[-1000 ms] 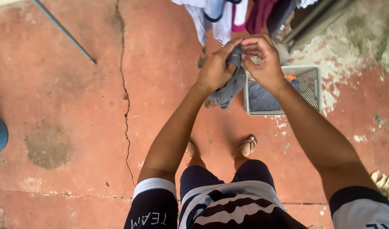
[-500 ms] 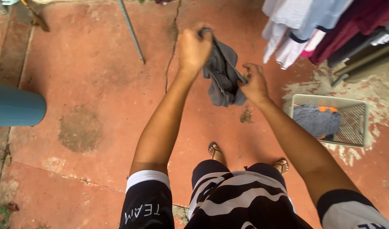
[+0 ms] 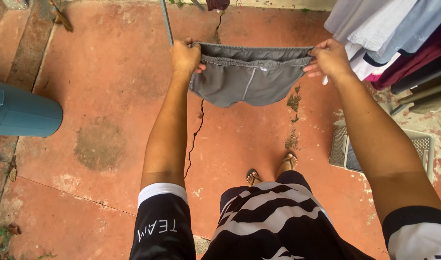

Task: Hanging various shirts and shorts on clothes hangers and placing them on a drying rack.

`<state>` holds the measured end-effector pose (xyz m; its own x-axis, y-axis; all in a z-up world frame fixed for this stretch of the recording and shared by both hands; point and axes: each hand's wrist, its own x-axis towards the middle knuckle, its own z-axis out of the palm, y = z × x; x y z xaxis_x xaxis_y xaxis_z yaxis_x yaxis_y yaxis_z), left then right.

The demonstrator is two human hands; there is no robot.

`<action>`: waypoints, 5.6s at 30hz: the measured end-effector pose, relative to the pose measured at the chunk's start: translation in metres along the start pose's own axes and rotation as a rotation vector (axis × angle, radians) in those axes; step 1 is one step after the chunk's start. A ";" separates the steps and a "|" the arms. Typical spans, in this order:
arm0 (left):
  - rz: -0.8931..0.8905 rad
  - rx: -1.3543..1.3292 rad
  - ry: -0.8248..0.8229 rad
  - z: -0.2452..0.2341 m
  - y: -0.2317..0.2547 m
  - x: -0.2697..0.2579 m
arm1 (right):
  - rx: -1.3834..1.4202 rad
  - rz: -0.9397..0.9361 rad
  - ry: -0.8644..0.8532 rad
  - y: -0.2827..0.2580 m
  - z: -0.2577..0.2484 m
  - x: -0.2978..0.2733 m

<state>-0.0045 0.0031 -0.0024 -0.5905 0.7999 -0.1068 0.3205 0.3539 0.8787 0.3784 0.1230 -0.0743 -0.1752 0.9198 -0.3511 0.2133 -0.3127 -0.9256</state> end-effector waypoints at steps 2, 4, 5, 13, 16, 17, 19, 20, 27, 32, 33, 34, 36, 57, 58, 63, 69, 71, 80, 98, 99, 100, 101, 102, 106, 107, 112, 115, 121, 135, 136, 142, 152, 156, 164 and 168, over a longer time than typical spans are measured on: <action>-0.053 -0.029 -0.030 0.005 -0.007 0.013 | 0.011 -0.066 -0.028 -0.007 0.002 0.013; -0.104 -0.058 -0.062 0.016 -0.015 0.030 | 0.023 -0.132 -0.055 -0.018 0.005 0.019; -0.127 -0.246 -0.116 0.023 -0.021 0.041 | -0.001 -0.143 -0.069 -0.026 0.007 0.018; 0.003 -0.568 -0.189 0.062 -0.022 0.116 | -0.152 -0.233 -0.174 -0.071 -0.005 0.064; 0.318 -0.162 0.018 0.076 -0.026 0.144 | 0.001 -0.399 0.096 -0.076 -0.018 0.095; 0.238 -0.034 0.054 0.078 -0.016 0.142 | -0.086 -0.378 0.101 -0.075 -0.022 0.105; 0.159 0.086 0.104 0.088 -0.015 0.155 | -0.177 -0.370 0.097 -0.072 -0.025 0.130; 0.179 0.014 0.064 0.095 -0.025 0.167 | -0.161 -0.384 0.103 -0.069 -0.025 0.145; 0.232 0.233 -0.059 0.114 -0.053 0.165 | -0.239 -0.467 -0.166 -0.098 0.019 0.168; 0.300 0.366 -0.146 0.094 -0.063 0.161 | -0.350 -0.595 -0.244 -0.111 0.069 0.192; 0.327 0.415 -0.180 0.087 -0.057 0.156 | -0.410 -0.745 -0.210 -0.115 0.080 0.195; 0.336 0.420 -0.169 0.075 -0.039 0.151 | -0.404 -0.758 -0.208 -0.129 0.091 0.187; 0.445 0.490 -0.153 0.053 -0.006 0.137 | -0.478 -0.747 -0.134 -0.154 0.113 0.168; 0.659 0.641 0.479 -0.058 0.136 0.347 | -0.469 -0.927 0.170 -0.289 0.207 0.155; 0.669 0.641 0.471 -0.057 0.140 0.348 | -0.467 -0.922 0.181 -0.290 0.209 0.155; 0.594 0.923 0.527 -0.047 0.153 0.353 | -0.493 -0.901 0.197 -0.293 0.213 0.155; 0.638 1.035 0.647 -0.035 0.125 0.388 | -0.490 -0.883 0.189 -0.291 0.216 0.154; 0.647 1.022 0.641 -0.041 0.134 0.373 | -0.498 -0.864 0.184 -0.290 0.215 0.153; 0.563 0.619 0.531 -0.067 0.153 0.330 | -0.534 -0.765 0.164 -0.266 0.200 0.159; 0.843 0.305 0.237 -0.053 0.108 0.053 | -0.566 -0.771 0.227 -0.178 0.068 0.190; 0.793 0.236 0.096 -0.040 0.099 0.050 | -0.567 -0.746 0.224 -0.175 0.063 0.187; 0.795 0.232 0.087 -0.028 0.094 0.052 | -0.570 -0.739 0.232 -0.172 0.058 0.186; 0.642 0.304 -0.038 -0.016 0.090 0.053 | -0.586 -0.745 0.234 -0.168 0.053 0.185; 0.491 0.376 -0.162 -0.004 0.086 0.055 | -0.600 -0.754 0.238 -0.167 0.047 0.184; 0.791 0.211 -0.142 0.030 0.082 0.060 | -0.633 -0.853 0.234 -0.158 0.031 0.173; 0.843 0.188 -0.131 0.035 0.084 0.061 | -0.644 -0.833 0.235 -0.158 0.028 0.167; 0.823 0.193 -0.164 0.072 0.090 0.069 | -0.622 -0.815 0.218 -0.154 0.024 0.147; 0.692 0.231 -0.224 0.090 0.096 0.070 | -0.575 -0.805 0.170 -0.150 0.023 0.140; 0.771 0.149 -0.189 0.108 0.088 0.078 | -0.633 -0.797 0.069 -0.143 0.016 0.130; 0.045 -0.528 -0.539 0.085 -0.001 0.177 | -0.886 -0.889 -0.078 -0.170 0.012 0.101; 0.047 -0.529 -0.537 0.104 -0.025 0.181 | -0.887 -0.892 -0.078 -0.174 0.012 0.098; 0.137 -0.104 -0.616 0.195 -0.074 0.160 | -0.692 -0.924 -0.093 -0.187 0.012 0.087; -0.315 -0.481 -0.449 0.271 -0.084 0.180 | -0.566 -0.925 -0.106 -0.183 -0.006 0.064; -0.289 -0.515 -0.501 0.292 -0.098 0.186 | -0.552 -0.944 -0.085 -0.176 -0.017 0.064; -0.234 -0.497 -0.421 0.254 -0.075 0.200 | -0.705 -0.969 0.030 -0.162 -0.036 0.062; -0.189 -0.581 -0.395 0.209 -0.064 0.230 | -0.825 -0.857 0.072 -0.150 -0.034 0.064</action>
<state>-0.0061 0.2657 -0.1806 -0.2501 0.9049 -0.3445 -0.2704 0.2764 0.9222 0.3682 0.2370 0.0471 -0.5137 0.7739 0.3703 0.6115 0.6330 -0.4747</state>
